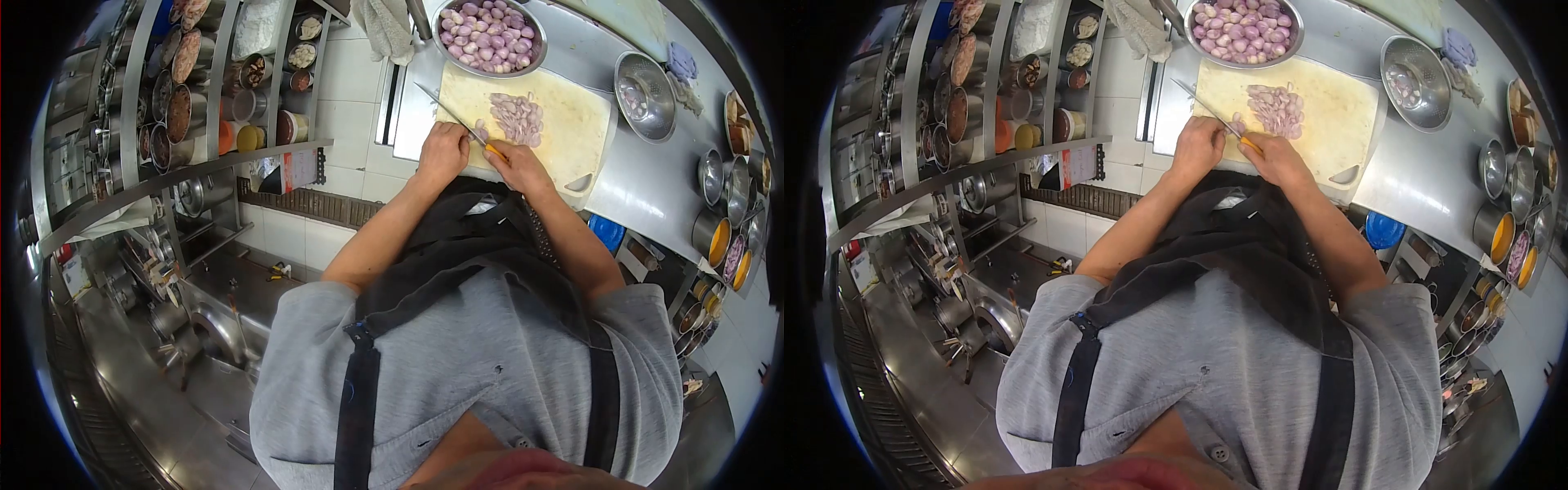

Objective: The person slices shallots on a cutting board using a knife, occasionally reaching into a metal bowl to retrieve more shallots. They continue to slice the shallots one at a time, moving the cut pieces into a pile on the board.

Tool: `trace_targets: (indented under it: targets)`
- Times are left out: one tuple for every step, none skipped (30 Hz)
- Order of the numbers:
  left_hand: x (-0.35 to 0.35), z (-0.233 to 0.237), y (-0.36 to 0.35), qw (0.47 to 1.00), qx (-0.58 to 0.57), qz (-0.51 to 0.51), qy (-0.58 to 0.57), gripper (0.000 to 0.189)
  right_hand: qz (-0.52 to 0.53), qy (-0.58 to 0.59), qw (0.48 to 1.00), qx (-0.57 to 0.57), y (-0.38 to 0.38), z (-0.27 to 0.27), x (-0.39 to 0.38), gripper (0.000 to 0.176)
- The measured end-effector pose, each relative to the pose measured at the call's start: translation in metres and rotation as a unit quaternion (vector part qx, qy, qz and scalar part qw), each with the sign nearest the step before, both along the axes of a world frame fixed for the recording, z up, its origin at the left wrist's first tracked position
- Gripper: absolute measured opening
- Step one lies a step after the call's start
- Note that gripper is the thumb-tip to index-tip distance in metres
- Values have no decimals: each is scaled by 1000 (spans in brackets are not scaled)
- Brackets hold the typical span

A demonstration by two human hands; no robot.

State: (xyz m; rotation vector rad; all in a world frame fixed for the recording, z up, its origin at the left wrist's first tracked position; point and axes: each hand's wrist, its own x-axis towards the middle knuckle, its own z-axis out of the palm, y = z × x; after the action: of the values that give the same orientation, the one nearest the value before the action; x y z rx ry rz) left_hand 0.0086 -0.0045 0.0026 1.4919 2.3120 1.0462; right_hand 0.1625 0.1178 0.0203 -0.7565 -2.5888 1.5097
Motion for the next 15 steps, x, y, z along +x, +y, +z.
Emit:
trace_targets:
  targets:
    - [0, 0, -1, 1000, -9, -1, -1, 10, -1, 1, 1000, 0, -2, -1, 1, 32]
    - [1, 0, 2, 1000, -15, -4, -3, 11, -7, 5, 1000, 5, -2, -2, 4, 32]
    - [2, 1, 6, 1000, -12, -5, -2, 11, -13, 10, 1000, 12, -1, 1, 5, 33]
    - [3, 2, 7, 1000, 21, -9, 5, 9, -13, 9, 1000, 12, 0, 4, 8, 33]
    - [4, 3, 6, 999, 52, -10, 12, 7, -36, -21, 999, -8, 1, 9, 12, 33]
    - [3, 3, 5, 999, 50, -9, 11, 7, -58, -51, 997, -28, 1, 12, 14, 34]
    - [2, 3, 4, 999, 33, -32, 8, 9, -57, -53, 997, -29, 0, 11, 16, 34]
    - [1, 4, 4, 998, 17, -57, 5, 11, -47, -37, 998, -10, 0, 11, 17, 34]
    - [2, 4, 5, 998, 18, -58, 5, 11, -38, -21, 999, 10, 1, 11, 18, 34]
    - [4, 5, 6, 1000, -11, -26, 3, 11, -40, -20, 999, 10, 0, 11, 18, 34]
    - [5, 6, 5, 999, -40, 7, 2, 12, -41, -9, 999, 14, -3, 11, 17, 34]
    - [7, 5, 5, 999, -40, 7, 3, 12, -42, 2, 999, 18, -5, 11, 16, 34]
    - [10, 4, 5, 998, -48, 30, -29, 10, -43, 2, 999, 18, -6, 10, 14, 34]
    - [12, 3, 5, 995, -57, 53, -62, 9, -40, -5, 999, 9, -7, 9, 13, 35]
    - [14, -1, 5, 995, -58, 51, -63, 9, -37, -13, 999, -1, -8, 8, 13, 35]
